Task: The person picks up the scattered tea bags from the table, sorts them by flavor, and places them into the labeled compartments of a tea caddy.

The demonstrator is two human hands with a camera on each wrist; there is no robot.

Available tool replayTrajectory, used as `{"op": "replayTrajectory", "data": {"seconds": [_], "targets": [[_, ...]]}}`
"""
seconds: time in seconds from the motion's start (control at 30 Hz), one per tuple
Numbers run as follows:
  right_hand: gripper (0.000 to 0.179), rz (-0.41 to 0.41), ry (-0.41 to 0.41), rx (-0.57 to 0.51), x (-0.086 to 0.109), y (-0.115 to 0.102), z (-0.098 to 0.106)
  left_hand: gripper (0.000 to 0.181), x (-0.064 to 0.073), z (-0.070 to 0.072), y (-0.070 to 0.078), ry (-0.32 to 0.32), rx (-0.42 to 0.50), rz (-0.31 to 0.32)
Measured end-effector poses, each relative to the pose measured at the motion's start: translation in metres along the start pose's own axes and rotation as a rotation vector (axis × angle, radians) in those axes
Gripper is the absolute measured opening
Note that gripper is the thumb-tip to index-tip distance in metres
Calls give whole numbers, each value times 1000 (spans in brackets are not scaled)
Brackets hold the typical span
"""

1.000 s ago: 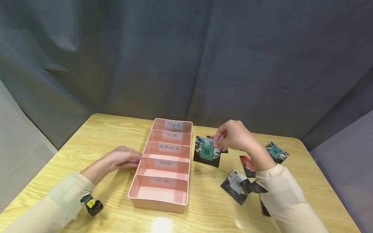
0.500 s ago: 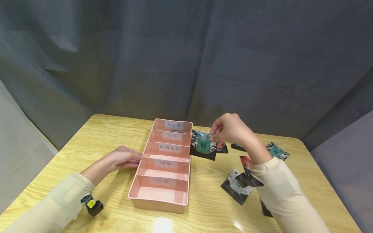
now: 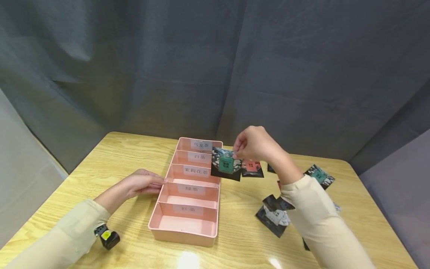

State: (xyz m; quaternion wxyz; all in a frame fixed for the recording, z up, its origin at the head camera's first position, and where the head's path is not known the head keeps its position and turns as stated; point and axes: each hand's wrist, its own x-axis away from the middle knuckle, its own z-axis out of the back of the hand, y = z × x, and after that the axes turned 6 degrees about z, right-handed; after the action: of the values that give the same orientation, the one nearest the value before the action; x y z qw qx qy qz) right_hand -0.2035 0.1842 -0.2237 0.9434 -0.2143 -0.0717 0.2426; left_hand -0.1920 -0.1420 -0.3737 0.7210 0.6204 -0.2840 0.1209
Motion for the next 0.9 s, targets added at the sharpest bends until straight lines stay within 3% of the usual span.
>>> {"op": "replayTrajectory", "data": {"seconds": [0.37,0.9], "targets": [[5,39,-15,19,-24,-14,-16,34,-1,-1,0,6,-7,2],[6,128,0,20,-52,-10,-44,33,0,-4,1,-1,8,3]]}}
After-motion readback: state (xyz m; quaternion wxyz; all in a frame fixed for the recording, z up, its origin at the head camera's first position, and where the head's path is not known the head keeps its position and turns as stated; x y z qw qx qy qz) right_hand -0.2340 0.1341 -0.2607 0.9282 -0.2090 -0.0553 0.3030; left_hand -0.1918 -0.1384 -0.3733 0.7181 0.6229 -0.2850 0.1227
